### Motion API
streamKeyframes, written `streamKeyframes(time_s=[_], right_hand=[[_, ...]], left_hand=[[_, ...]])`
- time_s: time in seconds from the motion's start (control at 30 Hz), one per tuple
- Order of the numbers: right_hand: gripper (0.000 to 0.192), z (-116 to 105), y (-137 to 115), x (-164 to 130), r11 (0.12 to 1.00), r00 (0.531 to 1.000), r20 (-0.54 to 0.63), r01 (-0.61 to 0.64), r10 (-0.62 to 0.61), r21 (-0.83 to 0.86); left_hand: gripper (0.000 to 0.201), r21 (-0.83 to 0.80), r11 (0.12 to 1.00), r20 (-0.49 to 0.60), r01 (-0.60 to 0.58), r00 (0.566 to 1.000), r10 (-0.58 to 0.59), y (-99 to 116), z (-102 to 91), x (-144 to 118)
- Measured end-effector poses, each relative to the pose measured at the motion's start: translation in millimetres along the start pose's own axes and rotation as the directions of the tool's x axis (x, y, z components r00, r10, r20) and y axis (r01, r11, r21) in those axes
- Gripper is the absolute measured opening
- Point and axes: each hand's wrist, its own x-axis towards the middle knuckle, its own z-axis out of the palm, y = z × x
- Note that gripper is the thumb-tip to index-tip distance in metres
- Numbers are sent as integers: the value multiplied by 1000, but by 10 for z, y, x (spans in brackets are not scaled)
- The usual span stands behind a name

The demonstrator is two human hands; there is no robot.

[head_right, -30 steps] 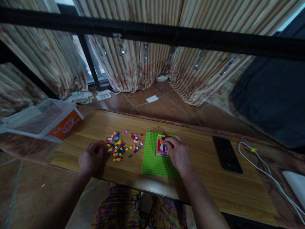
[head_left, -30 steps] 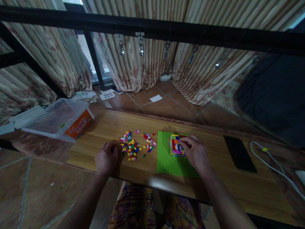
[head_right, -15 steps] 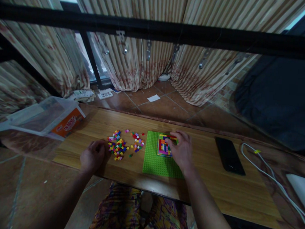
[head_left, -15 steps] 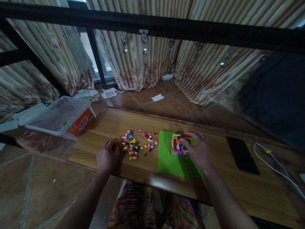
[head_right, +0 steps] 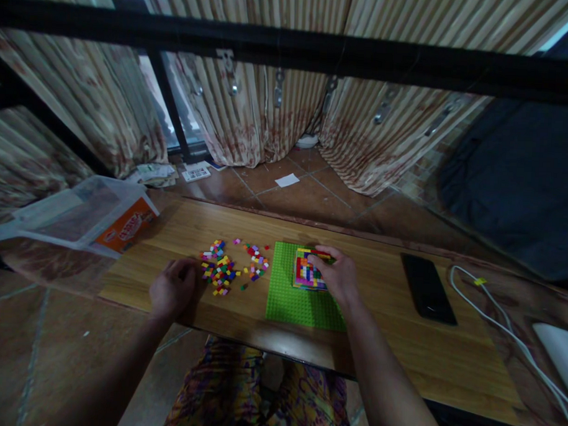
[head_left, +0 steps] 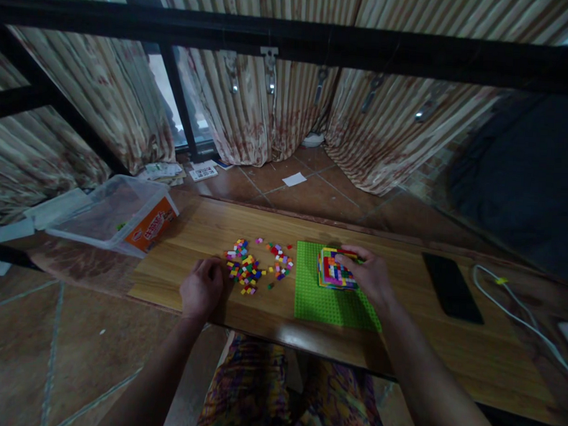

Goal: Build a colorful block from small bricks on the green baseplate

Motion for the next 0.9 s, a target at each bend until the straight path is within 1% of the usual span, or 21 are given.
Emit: streamKeyframes(time_s=[0.17, 0.23, 0.3, 0.37, 0.4, 0.43, 0.47, 0.53, 0.6, 0.67, 0.73, 0.8, 0.83, 0.9], right_hand=[[48, -12, -2, 6, 1000, 1000, 11, -9, 9, -20], [46, -24, -29, -33, 1000, 1000, -21, 19, -19, 3], [44, -40, -71, -99, 996, 987, -146, 76, -67, 55], [40, -55, -121, -192, 981, 943, -315, 150, -105, 121], [38, -58, -147, -248, 972, 917, -381, 182, -114, 147], [36, -55, -173, -310, 964, 898, -423, 207, -119, 167], [33, -43, -197, -378, 958, 890, -438, 223, -126, 179], [29, 15, -242, -531, 955, 903, -407, 232, -140, 185], [25, 119, -281, -693, 955, 931, -323, 237, -172, 176], [21, 256, -319, -842, 944, 939, -233, 292, -252, 155], [17, 403, -358, -950, 916, 922, -122, 383, -369, 122], [15, 543, -397, -998, 885, 889, -20, 457, -458, 90], [15, 609, -416, -996, 874, 876, 17, 480, -482, 74], [17, 731, -455, -944, 867, 864, 72, 497, -498, 28]], left_hand=[[21, -6, 1000, -4, 0, 1000, 0, -8, 10, -1], [21, -18, 1000, -6, -6, 1000, 6, -20, 22, 0], [22, -24, 1000, -4, -6, 1000, 6, -28, 31, 0], [22, -26, 1000, -4, -10, 1000, 10, -28, 34, -1], [22, -26, 1000, -5, -13, 1000, 13, -26, 33, -2], [23, -27, 1000, -5, -16, 1000, 16, -23, 31, -3], [23, -28, 999, -5, -17, 1000, 17, -19, 28, -5], [22, -35, 999, 1, -11, 1000, 11, -13, 22, -8], [22, -48, 999, 6, -7, 1000, 7, -10, 18, -12], [21, -62, 998, 8, -13, 1000, 14, -11, 18, -15], [21, -72, 997, 9, -23, 1000, 23, -15, 21, -19], [20, -80, 997, 12, -24, 1000, 25, -21, 24, -23], [20, -84, 996, 13, -20, 1000, 21, -22, 26, -26], [20, -98, 995, 12, -14, 1000, 15, -24, 27, -30]])
